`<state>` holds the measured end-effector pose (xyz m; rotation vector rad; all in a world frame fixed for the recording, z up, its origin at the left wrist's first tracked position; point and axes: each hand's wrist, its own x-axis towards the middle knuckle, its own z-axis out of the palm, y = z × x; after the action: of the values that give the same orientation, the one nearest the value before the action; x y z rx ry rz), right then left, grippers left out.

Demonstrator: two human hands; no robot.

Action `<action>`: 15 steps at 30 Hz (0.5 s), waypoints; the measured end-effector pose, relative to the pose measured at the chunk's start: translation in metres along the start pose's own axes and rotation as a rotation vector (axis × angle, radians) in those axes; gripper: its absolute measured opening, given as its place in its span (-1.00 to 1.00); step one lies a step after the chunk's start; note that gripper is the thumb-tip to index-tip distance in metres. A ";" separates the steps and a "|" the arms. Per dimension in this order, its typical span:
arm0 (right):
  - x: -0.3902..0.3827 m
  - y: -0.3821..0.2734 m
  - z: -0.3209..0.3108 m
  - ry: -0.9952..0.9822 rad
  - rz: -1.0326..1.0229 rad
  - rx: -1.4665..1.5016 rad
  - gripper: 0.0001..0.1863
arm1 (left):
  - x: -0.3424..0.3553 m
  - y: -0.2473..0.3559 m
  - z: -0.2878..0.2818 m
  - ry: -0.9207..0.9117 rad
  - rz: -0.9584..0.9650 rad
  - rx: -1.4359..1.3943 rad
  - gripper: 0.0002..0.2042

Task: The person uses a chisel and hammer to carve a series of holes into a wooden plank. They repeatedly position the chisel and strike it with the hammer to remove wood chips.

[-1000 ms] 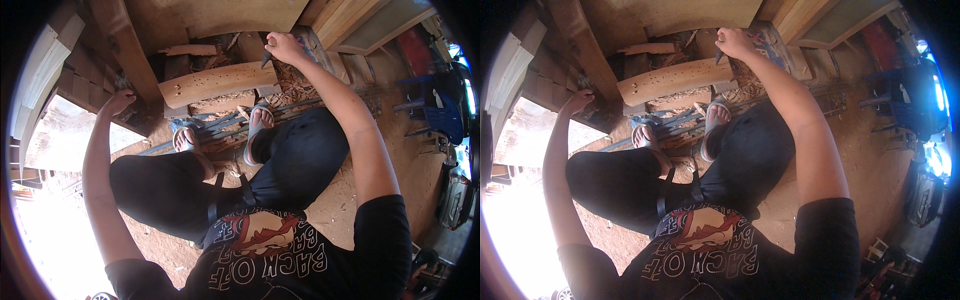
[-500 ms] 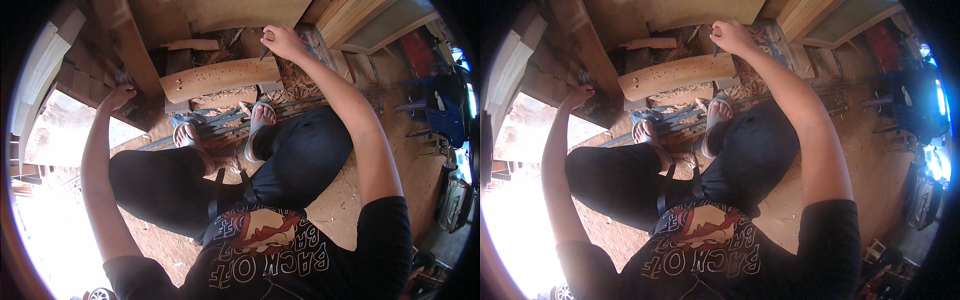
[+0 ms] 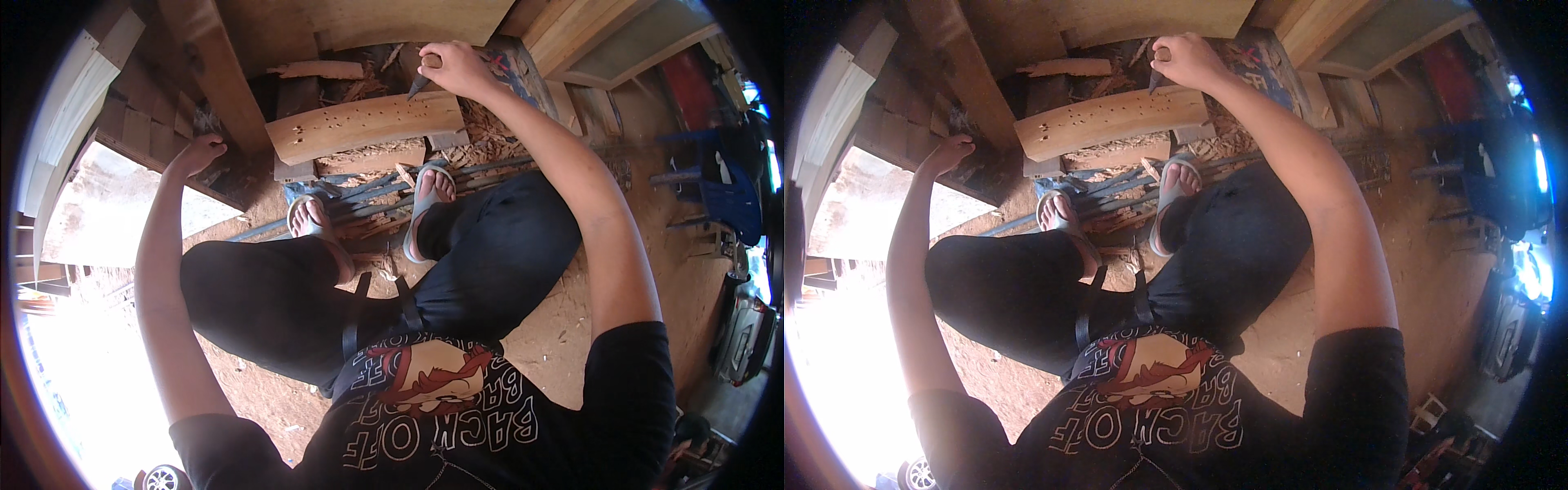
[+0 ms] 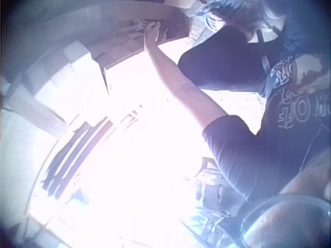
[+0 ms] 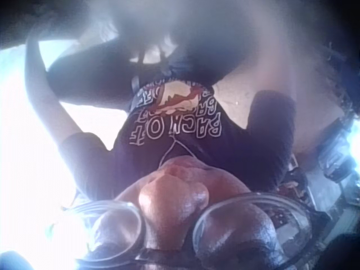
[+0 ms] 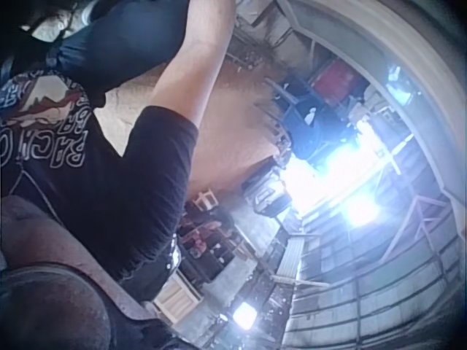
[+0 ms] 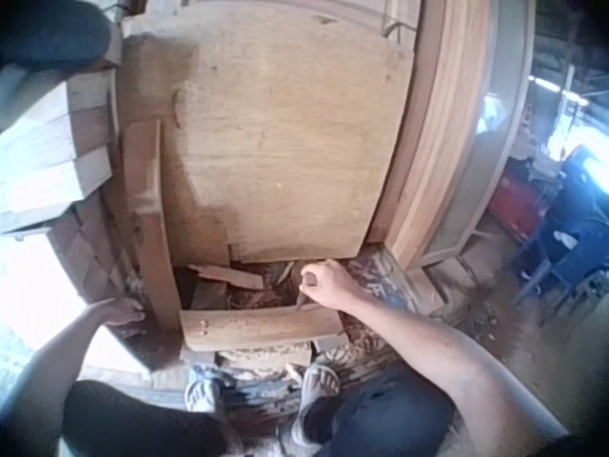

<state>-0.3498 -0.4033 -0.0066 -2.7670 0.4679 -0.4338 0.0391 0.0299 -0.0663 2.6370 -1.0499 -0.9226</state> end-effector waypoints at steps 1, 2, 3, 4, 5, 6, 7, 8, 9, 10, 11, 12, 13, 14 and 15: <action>-0.001 -0.001 -0.001 -0.031 0.032 0.022 -0.58 | 0.000 0.001 0.000 -0.004 -0.012 -0.014 -0.45; -0.001 -0.002 -0.002 -0.061 0.063 0.044 -0.58 | 0.000 0.001 0.000 -0.001 0.002 0.003 -0.45; -0.002 -0.002 -0.003 -0.069 0.067 0.039 -0.58 | 0.000 0.001 0.000 -0.001 0.008 0.011 -0.45; -0.003 -0.002 -0.003 -0.077 0.070 0.033 -0.59 | 0.000 0.000 -0.001 -0.002 0.000 0.014 -0.45; -0.003 -0.001 -0.002 -0.085 0.074 0.027 -0.59 | 0.001 0.000 0.000 0.001 0.015 0.018 -0.45; -0.004 0.000 -0.001 -0.064 0.022 -0.016 -0.60 | 0.001 -0.001 0.000 0.002 0.017 0.016 -0.45; -0.004 0.001 0.000 -0.042 -0.031 -0.059 -0.60 | 0.001 -0.001 0.000 0.001 0.001 0.014 -0.45; -0.004 0.002 0.002 -0.042 -0.053 -0.115 -0.61 | 0.001 -0.002 0.000 0.005 0.019 0.014 -0.45; -0.004 0.004 0.003 -0.006 -0.113 -0.108 -0.61 | 0.001 -0.003 0.000 0.007 0.019 0.013 -0.45; -0.003 0.004 0.005 0.009 -0.142 -0.115 -0.61 | 0.001 -0.003 0.001 0.011 0.006 0.006 -0.45; -0.003 0.005 0.006 -0.017 -0.117 -0.142 -0.61 | 0.001 -0.003 0.001 0.008 0.026 0.012 -0.46; -0.003 0.005 0.007 -0.012 -0.155 -0.127 -0.61 | 0.001 -0.003 0.001 0.006 0.032 0.013 -0.46; -0.002 0.005 0.008 -0.046 -0.140 -0.133 -0.61 | 0.001 -0.003 0.000 0.006 0.023 0.011 -0.46; -0.002 0.004 0.009 -0.076 -0.126 -0.142 -0.61 | 0.001 -0.003 0.000 0.008 0.034 0.016 -0.46; -0.001 0.002 0.010 -0.099 -0.104 -0.103 -0.60 | 0.001 -0.002 0.000 0.011 0.028 0.018 -0.47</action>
<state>-0.3477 -0.4026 -0.0161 -2.9054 0.3330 -0.3016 0.0412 0.0306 -0.0677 2.6313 -1.0952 -0.8958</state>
